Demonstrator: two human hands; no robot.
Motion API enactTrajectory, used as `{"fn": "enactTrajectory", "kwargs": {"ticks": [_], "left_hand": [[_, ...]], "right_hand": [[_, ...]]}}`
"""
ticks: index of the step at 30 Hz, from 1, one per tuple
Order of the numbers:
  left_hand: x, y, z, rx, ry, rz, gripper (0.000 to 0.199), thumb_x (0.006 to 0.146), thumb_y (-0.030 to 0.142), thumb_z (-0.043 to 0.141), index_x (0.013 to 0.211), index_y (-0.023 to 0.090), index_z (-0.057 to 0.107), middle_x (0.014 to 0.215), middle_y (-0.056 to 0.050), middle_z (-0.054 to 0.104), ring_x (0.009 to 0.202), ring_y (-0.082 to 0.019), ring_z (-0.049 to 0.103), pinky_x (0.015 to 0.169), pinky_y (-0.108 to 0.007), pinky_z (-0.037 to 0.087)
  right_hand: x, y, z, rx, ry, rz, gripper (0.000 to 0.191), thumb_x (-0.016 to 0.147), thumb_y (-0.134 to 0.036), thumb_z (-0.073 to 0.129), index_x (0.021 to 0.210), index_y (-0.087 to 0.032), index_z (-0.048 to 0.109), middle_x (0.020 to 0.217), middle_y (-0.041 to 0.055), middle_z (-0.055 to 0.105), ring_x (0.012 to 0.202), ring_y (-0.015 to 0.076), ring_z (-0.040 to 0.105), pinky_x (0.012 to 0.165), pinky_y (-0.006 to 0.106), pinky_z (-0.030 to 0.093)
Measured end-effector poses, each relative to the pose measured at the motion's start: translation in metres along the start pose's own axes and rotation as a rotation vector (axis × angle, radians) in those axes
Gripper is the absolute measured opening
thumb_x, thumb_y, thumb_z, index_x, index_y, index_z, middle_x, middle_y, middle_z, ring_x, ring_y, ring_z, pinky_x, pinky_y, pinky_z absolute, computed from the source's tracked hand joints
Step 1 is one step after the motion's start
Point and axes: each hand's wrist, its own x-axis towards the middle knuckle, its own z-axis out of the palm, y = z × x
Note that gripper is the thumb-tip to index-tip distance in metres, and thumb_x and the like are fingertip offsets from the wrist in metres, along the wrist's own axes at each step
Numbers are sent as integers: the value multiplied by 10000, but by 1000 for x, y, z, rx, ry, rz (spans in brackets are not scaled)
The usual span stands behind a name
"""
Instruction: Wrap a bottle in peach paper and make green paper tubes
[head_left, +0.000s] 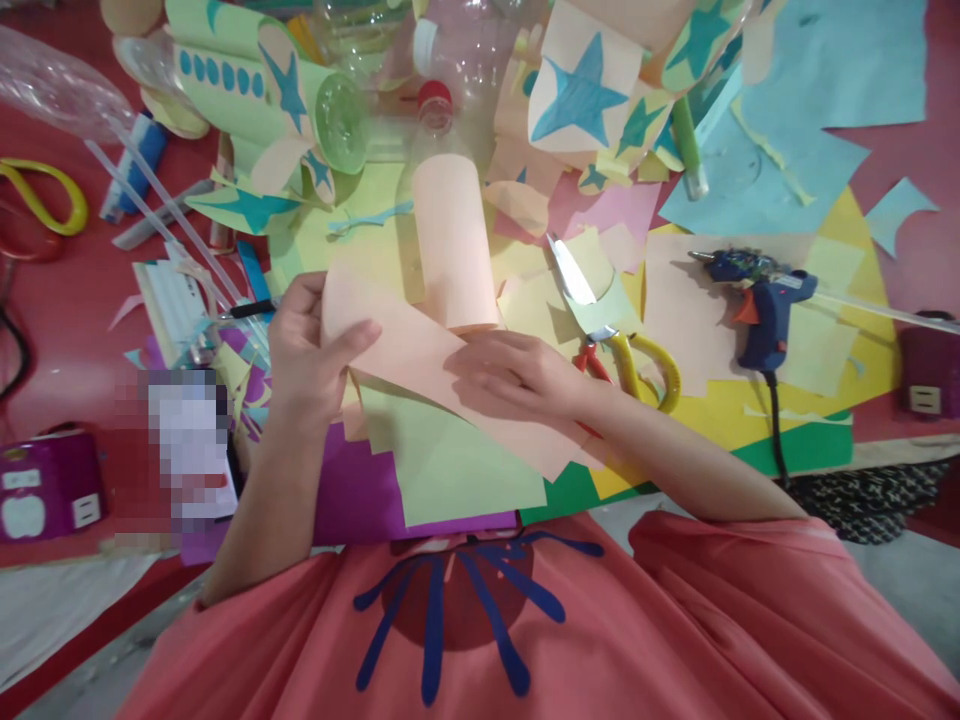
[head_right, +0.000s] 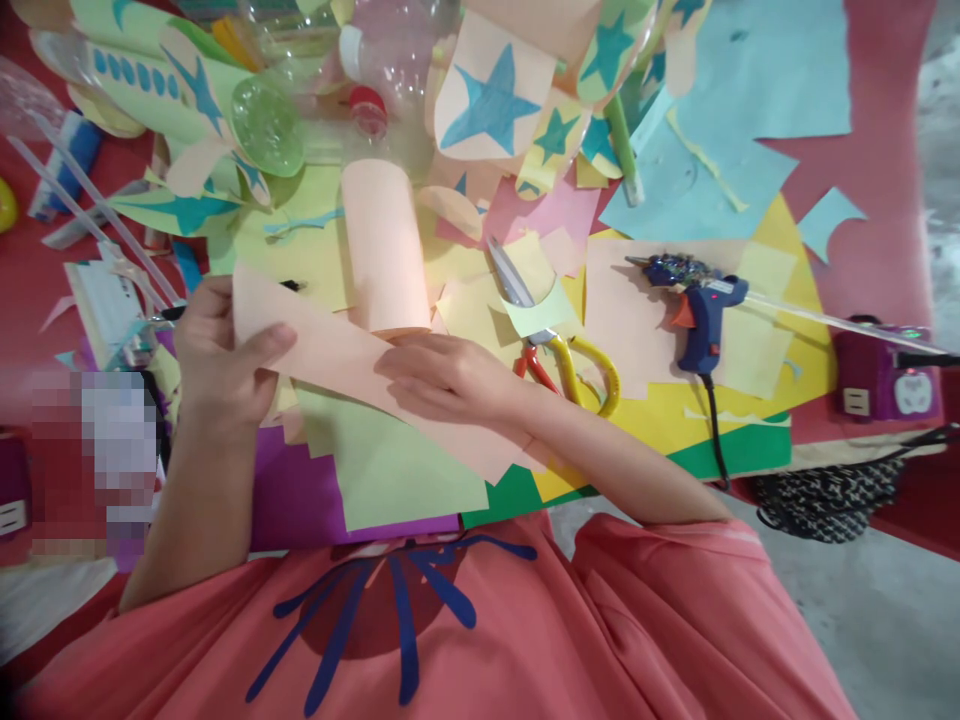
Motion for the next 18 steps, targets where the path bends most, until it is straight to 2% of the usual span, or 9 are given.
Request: {"fn": "enactTrajectory", "kwargs": {"ticks": [3,6,8,10,12,13,15,17,18], "left_hand": [[4,-8,2,-45,34,48,459,422,265,928,754,150,632,646,40,646,547,-57,579,499,-145,487],[0,-9,-7,-63,-14,81,401,479,249,905,756,151,633,627,46,631,506,-43,542,465,-131,457],[-5,-5,-14,-47,-159,50,369,514,259,889,751,155,627,618,38,626,483,-53,527,415,-138,426],[-9,1,-17,27,-386,-32,303,586,269,852,738,162,613,606,29,614,469,-65,515,378,-149,393],[-14,7,-14,149,-641,-130,207,688,274,779,720,174,601,590,25,603,470,-76,517,389,-165,387],[-16,10,-10,198,-747,-152,180,714,276,754,714,181,600,614,17,623,493,-86,540,420,-178,412],[-19,12,-2,266,-896,-160,120,756,286,702,752,195,624,801,-32,716,701,-159,668,578,-236,514],[-21,10,4,324,-915,-204,118,801,326,649,807,208,646,996,-66,736,903,-220,700,712,-305,564],[-21,8,5,348,-864,-197,146,806,360,644,809,214,656,1057,-76,729,983,-242,692,777,-344,576]], "right_hand": [[1,1,0,45,29,14,246,957,-298,430,1099,-166,582,1158,133,664,1163,201,605,926,365,537],[0,-1,-1,90,151,13,173,947,-284,433,975,-203,583,1010,81,691,982,171,658,817,334,556],[-2,-2,-1,45,325,188,149,943,-262,423,899,-211,557,827,33,654,796,144,635,721,313,543],[-2,-1,-1,-36,428,401,147,939,-282,416,934,-206,542,836,37,630,801,159,612,750,350,535],[-1,2,1,-60,316,445,249,933,-317,403,1105,-191,531,1068,94,645,1036,213,600,938,446,492],[-1,3,2,-46,197,399,331,931,-323,390,1212,-188,500,1221,114,610,1201,241,534,1048,492,417],[0,6,2,4,-36,271,454,932,-313,362,1372,-208,405,1450,94,474,1433,256,302,1182,527,228],[0,7,1,48,-128,177,495,936,-281,346,1428,-223,346,1513,72,412,1485,235,198,1212,507,167],[0,7,0,61,-112,163,494,936,-253,341,1429,-225,344,1504,76,428,1473,224,239,1209,487,201]]}}
